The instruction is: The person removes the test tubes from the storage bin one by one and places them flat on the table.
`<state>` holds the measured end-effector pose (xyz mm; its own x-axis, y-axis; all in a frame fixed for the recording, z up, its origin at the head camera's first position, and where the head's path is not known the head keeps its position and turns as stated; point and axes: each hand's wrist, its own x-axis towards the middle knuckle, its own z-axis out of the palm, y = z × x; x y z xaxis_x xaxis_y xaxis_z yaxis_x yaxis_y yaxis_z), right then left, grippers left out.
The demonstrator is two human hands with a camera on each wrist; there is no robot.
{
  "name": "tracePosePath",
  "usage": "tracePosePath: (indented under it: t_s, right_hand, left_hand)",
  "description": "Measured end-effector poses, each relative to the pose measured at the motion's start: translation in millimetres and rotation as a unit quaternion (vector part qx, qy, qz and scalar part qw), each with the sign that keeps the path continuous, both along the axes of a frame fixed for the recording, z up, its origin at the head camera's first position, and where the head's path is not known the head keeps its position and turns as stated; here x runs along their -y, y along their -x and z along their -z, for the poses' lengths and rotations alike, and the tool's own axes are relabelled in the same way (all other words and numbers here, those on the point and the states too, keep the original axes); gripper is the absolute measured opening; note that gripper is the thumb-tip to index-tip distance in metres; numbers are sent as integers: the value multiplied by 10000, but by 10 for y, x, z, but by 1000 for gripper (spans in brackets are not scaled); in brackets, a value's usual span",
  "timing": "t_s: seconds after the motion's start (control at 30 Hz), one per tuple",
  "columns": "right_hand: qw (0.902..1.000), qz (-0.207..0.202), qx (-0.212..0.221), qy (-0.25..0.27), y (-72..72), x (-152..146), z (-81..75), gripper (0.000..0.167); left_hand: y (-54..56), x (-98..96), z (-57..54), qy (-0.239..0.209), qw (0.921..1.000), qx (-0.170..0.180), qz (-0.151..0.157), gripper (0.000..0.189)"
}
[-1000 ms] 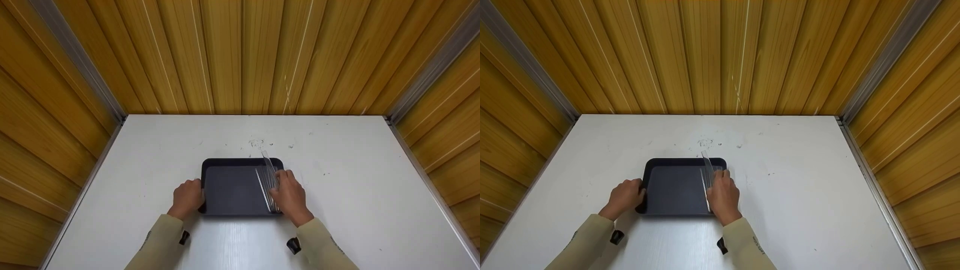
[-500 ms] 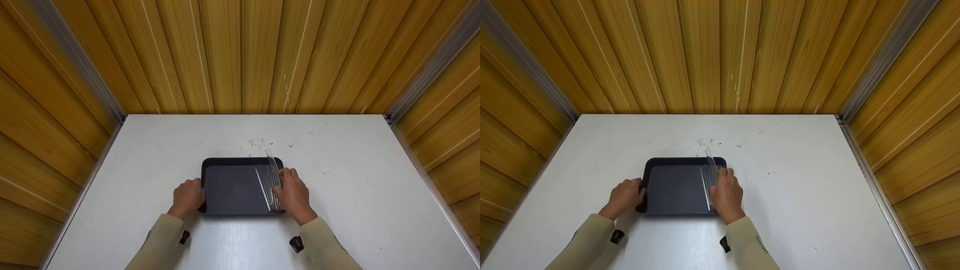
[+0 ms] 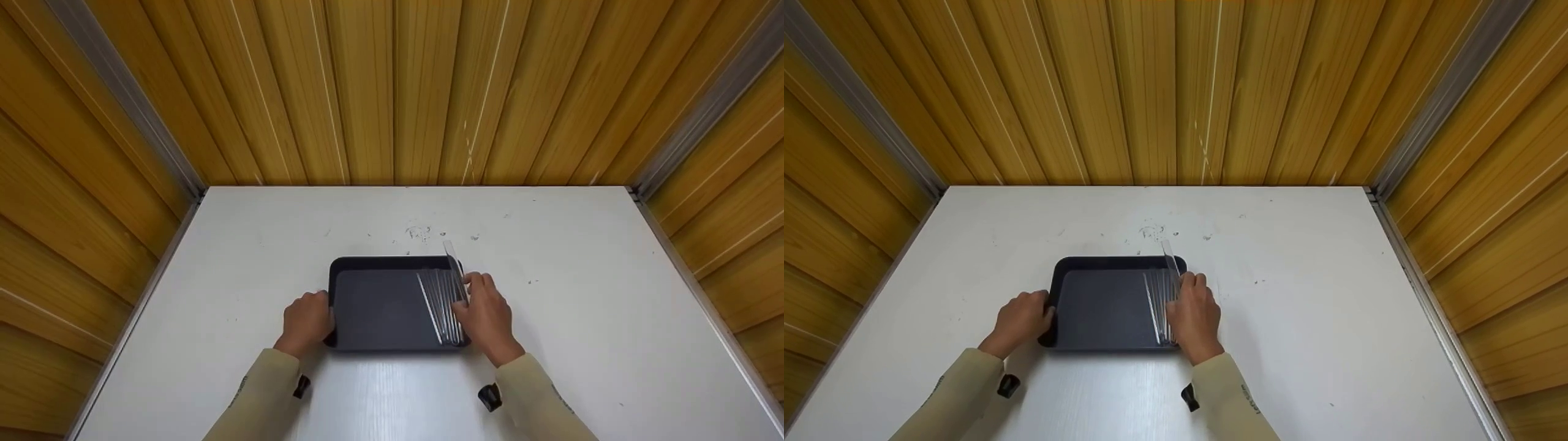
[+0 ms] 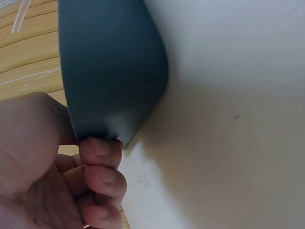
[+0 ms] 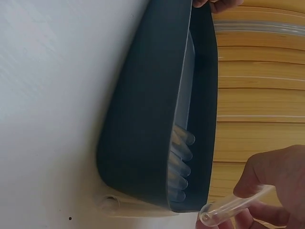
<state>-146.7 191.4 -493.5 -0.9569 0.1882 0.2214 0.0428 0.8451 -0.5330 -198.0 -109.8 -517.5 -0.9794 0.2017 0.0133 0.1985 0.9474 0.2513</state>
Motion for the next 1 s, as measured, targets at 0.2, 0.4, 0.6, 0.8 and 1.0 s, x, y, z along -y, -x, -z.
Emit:
tracePosePath:
  t_s: [0.2, 0.4, 0.6, 0.8, 1.0]
  right_hand:
    - [9999, 61, 127, 52, -9, -29, 3, 40]
    - [9996, 117, 224, 94, -30, -55, 16, 39]
    - [9987, 112, 414, 260, -38, -66, 34, 39]
    - [9988, 139, 373, 272, -39, -98, 57, 40]
    - [9988, 168, 372, 287, -42, -141, 77, 41]
  left_hand:
    - [-1, -5, 9, 24, 10000, -22, 1, 12]
    - [-4, -7, 8, 7, 10000, -8, -7, 12]
    - [-17, 9, -5, -32, 10000, -5, -46, 12]
    - [-19, 15, 6, -74, 9999, -93, 13, 11]
    - [-4, 6, 23, -87, 9998, -197, 30, 11]
